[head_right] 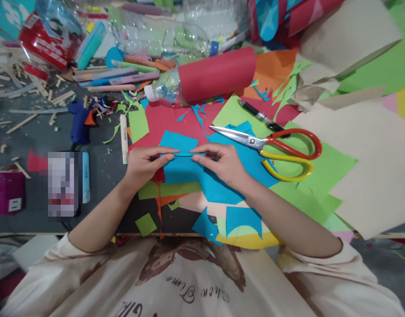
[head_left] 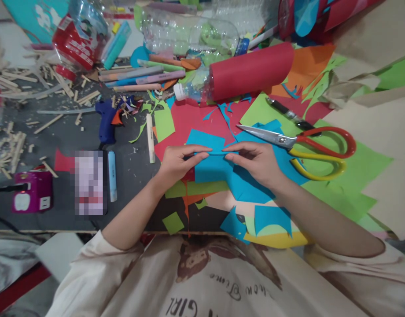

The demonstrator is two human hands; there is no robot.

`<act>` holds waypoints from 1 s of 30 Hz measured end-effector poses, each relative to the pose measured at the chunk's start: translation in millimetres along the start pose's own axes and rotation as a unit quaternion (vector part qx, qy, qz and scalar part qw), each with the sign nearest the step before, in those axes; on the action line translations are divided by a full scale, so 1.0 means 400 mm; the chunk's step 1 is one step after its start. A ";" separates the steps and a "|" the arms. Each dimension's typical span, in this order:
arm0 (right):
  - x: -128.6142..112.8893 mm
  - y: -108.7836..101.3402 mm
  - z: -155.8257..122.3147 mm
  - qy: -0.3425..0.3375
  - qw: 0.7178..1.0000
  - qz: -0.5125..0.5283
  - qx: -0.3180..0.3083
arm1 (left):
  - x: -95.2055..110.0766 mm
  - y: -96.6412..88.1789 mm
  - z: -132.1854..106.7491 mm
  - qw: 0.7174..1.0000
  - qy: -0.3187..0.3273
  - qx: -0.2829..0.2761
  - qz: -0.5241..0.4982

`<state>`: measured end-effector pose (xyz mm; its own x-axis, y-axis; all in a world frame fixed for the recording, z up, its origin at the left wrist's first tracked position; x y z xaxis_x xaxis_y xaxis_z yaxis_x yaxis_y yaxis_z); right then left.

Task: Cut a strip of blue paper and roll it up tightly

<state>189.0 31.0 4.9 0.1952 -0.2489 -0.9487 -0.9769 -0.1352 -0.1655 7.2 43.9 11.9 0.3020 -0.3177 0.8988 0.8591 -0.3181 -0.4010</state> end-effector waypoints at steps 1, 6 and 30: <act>0.000 -0.002 0.000 0.000 1.000 -0.002 0.003 | -0.002 0.000 0.000 1.000 -0.006 -0.002 -0.002; -0.001 -0.010 0.002 -0.004 1.000 -0.014 -0.003 | -0.006 -0.002 0.001 0.999 -0.021 -0.015 -0.030; -0.016 -0.013 -0.002 -0.045 0.996 -0.070 -0.021 | 0.002 -0.008 0.002 0.999 -0.023 -0.042 -0.013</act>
Point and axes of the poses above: each hand's wrist, its own z-axis towards the middle knuckle, its own y-axis out of the palm, x = y × z, the point moved 5 cm from there along z, towards the middle knuckle, and after that the axes turned 10 degrees about y, right-handed, at the moved point
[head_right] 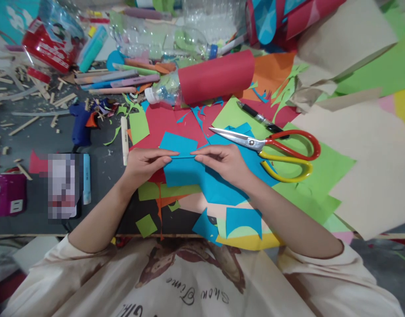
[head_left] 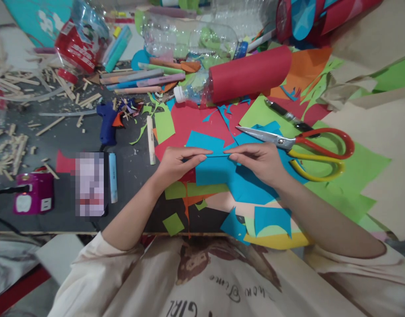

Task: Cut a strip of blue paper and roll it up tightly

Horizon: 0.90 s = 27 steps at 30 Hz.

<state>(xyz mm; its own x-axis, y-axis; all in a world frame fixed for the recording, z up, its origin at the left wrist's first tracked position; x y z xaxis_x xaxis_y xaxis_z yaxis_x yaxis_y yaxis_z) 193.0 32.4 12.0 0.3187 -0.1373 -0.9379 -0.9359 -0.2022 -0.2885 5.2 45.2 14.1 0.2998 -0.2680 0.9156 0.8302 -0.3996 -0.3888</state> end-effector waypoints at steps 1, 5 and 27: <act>-0.001 0.002 -0.002 -0.001 1.000 0.000 0.003 | 0.001 0.001 -0.001 1.000 0.003 0.001 0.003; -0.013 0.012 -0.016 -0.017 1.000 -0.019 0.015 | 0.006 0.017 -0.004 1.000 0.011 -0.013 0.010; -0.019 0.030 -0.028 -0.066 0.996 -0.057 0.033 | 0.016 0.039 -0.007 0.998 0.045 0.004 0.044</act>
Point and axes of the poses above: each hand's wrist, its own z-axis towards the middle knuckle, its own y-axis out of the palm, x = y × z, the point moved 5 cm from there along z, towards the middle knuckle, and after that the axes turned 10 degrees about y, right-handed, at the moved point
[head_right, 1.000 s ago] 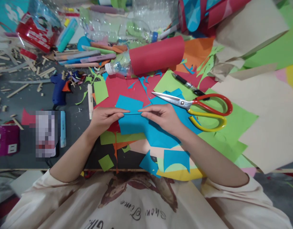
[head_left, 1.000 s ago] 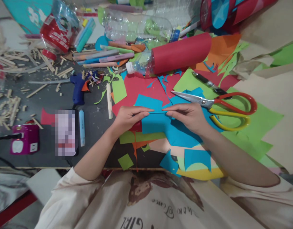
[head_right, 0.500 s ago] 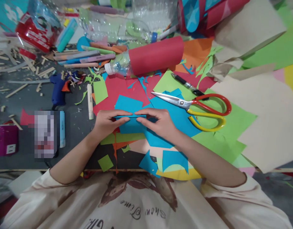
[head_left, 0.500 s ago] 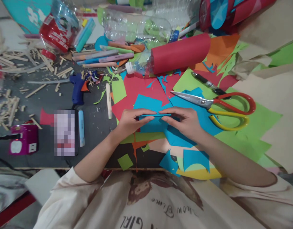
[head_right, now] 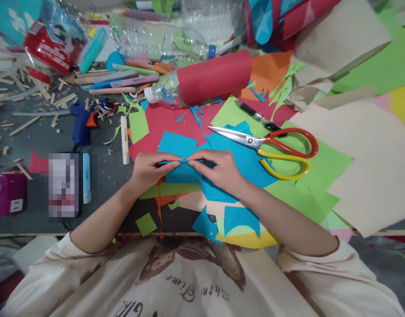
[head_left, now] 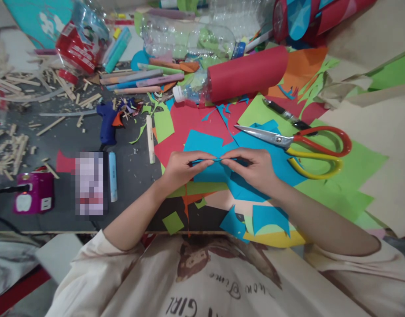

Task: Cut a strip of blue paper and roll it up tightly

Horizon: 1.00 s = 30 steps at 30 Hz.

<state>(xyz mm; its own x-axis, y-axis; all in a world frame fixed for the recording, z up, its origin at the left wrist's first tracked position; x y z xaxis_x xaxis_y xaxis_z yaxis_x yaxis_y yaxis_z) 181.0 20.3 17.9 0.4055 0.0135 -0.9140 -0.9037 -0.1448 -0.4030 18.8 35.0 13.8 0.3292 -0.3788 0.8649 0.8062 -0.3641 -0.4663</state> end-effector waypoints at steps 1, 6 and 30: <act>0.000 -0.002 0.000 0.000 1.000 0.000 0.003 | -0.001 -0.001 0.000 1.000 -0.001 0.001 -0.002; 0.010 -0.016 0.008 0.024 0.998 0.036 0.037 | -0.015 -0.021 0.001 0.998 -0.018 0.054 -0.038; 0.026 0.005 0.023 0.061 0.994 0.043 -0.074 | -0.011 -0.007 0.001 0.998 -0.045 0.037 -0.022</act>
Point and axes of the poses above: each hand's wrist, its own z-axis towards the middle knuckle, its own y-axis out of the palm, x = y × z, the point moved 5 cm from there along z, towards the middle knuckle, and after that the axes turned 10 degrees about y, right-handed, at the moved point
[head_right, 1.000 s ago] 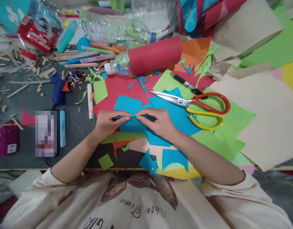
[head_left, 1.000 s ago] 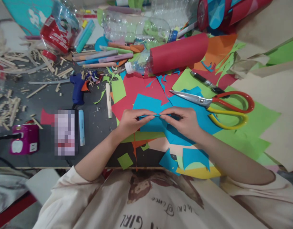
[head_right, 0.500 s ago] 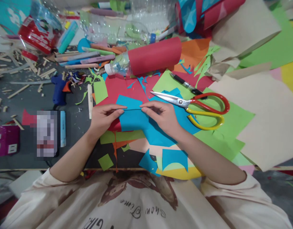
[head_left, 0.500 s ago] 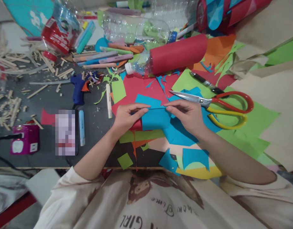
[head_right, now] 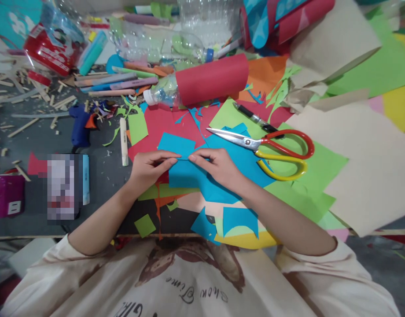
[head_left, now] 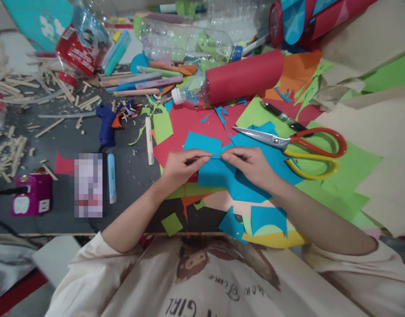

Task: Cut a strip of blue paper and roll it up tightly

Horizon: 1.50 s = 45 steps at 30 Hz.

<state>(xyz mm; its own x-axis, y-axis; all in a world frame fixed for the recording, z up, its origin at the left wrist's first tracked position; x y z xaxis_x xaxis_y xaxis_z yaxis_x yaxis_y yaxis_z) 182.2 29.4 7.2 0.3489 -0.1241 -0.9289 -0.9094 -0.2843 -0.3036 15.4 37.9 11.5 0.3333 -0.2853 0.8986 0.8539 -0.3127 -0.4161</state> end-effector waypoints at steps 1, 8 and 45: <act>0.000 0.002 0.000 -0.005 1.000 -0.007 0.000 | -0.001 0.001 -0.001 1.000 -0.005 -0.002 0.003; -0.002 0.017 -0.007 -0.028 0.999 -0.029 -0.022 | 0.000 0.011 -0.001 0.999 0.019 -0.048 -0.012; -0.009 0.008 -0.002 -0.023 1.000 -0.012 -0.013 | -0.011 0.005 0.002 0.998 -0.003 -0.063 0.011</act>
<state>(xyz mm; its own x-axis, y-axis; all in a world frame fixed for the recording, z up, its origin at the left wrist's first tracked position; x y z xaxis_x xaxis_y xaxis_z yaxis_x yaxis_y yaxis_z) 178.3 28.0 9.6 0.3593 -0.0737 -0.9303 -0.8944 -0.3117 -0.3208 16.0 39.0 6.6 0.3545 -0.2872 0.8899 0.7891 -0.4187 -0.4495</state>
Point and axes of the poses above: each hand's wrist, its own z-axis towards the middle knuckle, its own y-axis out of the palm, x = y × z, the point moved 5 cm from there along z, towards the middle knuckle, and after that the axes turned 10 degrees about y, right-handed, at the moved point
